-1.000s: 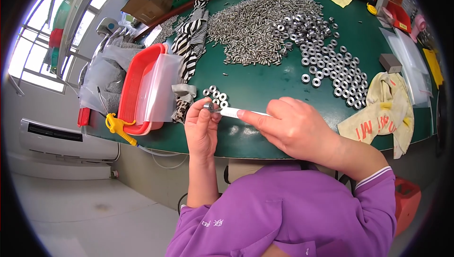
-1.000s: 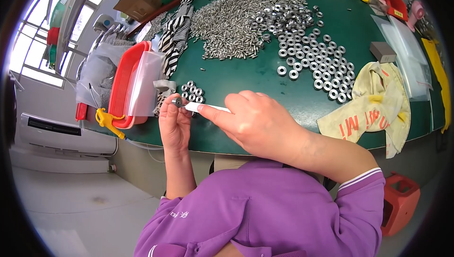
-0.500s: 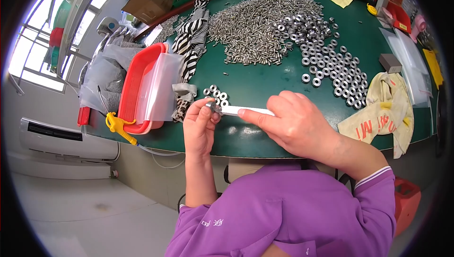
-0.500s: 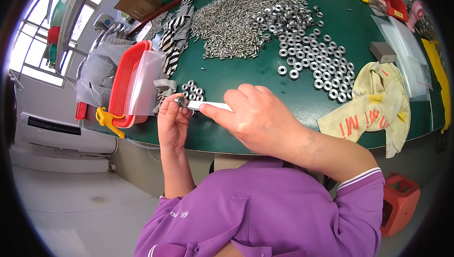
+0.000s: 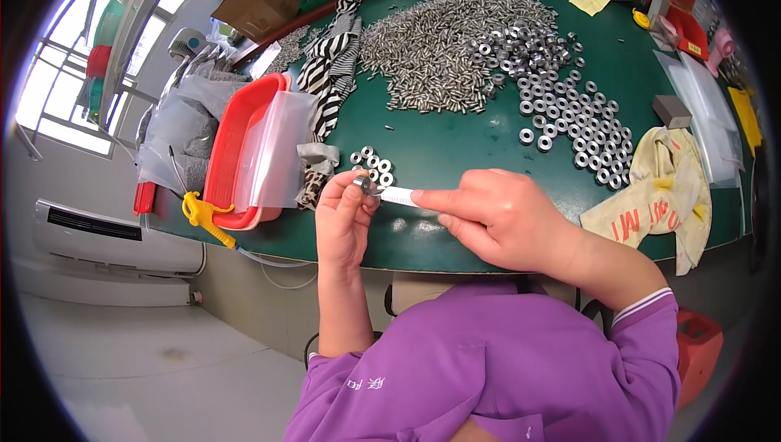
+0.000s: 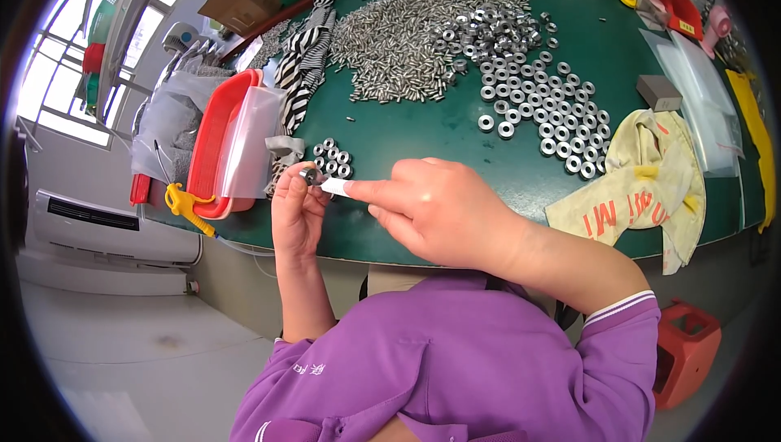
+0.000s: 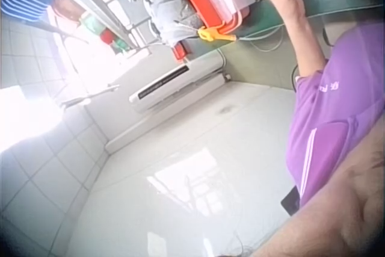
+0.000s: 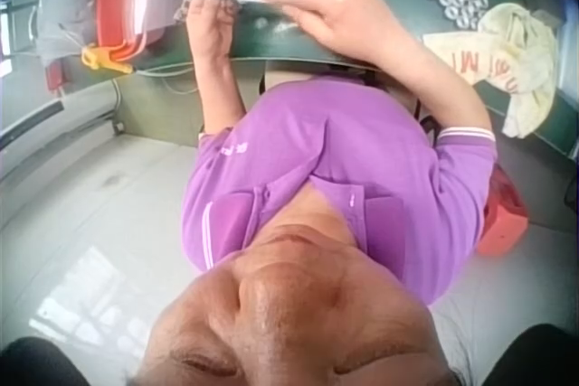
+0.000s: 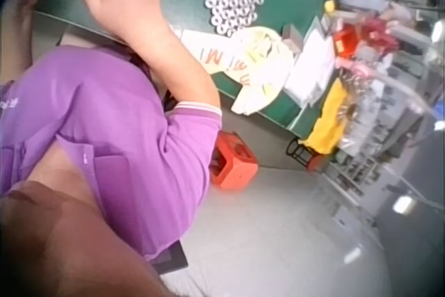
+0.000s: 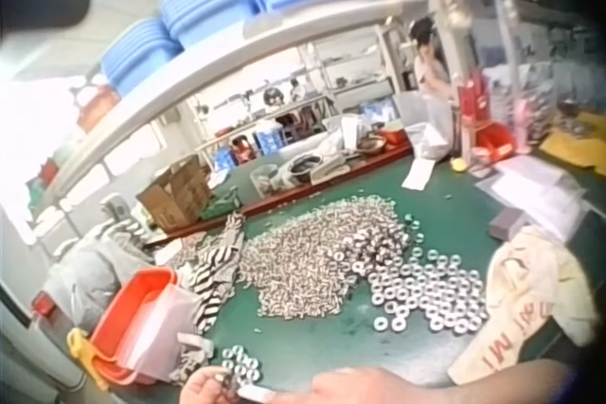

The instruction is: Inspecting and sanding metal rings at a workbench.

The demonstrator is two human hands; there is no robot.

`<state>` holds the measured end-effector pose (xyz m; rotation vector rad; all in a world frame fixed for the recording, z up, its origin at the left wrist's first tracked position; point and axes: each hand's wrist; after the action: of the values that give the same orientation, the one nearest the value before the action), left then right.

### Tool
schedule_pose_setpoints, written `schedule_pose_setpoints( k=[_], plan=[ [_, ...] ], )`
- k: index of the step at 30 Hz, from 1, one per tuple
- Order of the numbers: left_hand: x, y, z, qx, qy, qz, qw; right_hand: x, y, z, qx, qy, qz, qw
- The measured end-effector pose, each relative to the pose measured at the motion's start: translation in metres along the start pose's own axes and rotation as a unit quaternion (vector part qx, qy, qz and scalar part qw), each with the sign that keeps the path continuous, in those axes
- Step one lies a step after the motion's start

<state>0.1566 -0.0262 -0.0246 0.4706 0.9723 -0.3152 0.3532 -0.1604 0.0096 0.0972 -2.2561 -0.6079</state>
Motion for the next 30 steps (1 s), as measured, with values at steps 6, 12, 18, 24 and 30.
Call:
schedule_pose_setpoints(
  k=[6,12,18,24,30],
  plan=[
    [0.0019,0.0008,-0.003,0.012,-0.018,-0.004,1.0,-0.005,0.0009,0.0008,0.002,0.003,0.021,1.0],
    [0.0024,0.0012,-0.0061,0.017,-0.034,-0.024,0.999,-0.0026,0.0034,-0.0035,-0.01,-0.12,-0.051,0.991],
    [0.0001,0.0006,-0.0024,-0.014,-0.075,-0.051,0.996,-0.0011,0.003,-0.0044,-0.019,-0.162,-0.096,0.982],
    [0.0015,0.0011,0.0002,-0.029,-0.092,-0.06,0.994,-0.0028,0.0029,0.0008,-0.054,-0.114,-0.076,0.989],
    [0.0041,0.0006,-0.0001,-0.014,-0.081,-0.051,0.995,-0.0038,0.0014,0.0031,-0.043,-0.112,-0.064,0.991]
  ],
)
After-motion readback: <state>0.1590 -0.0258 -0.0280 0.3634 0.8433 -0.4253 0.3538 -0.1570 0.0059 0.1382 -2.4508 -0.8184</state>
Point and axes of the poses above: each hand's wrist, its own y-axis towards the middle knuckle, its own z-axis out of the palm, x = y × z, and after that the axes turned 12 degrees about z, right-handed
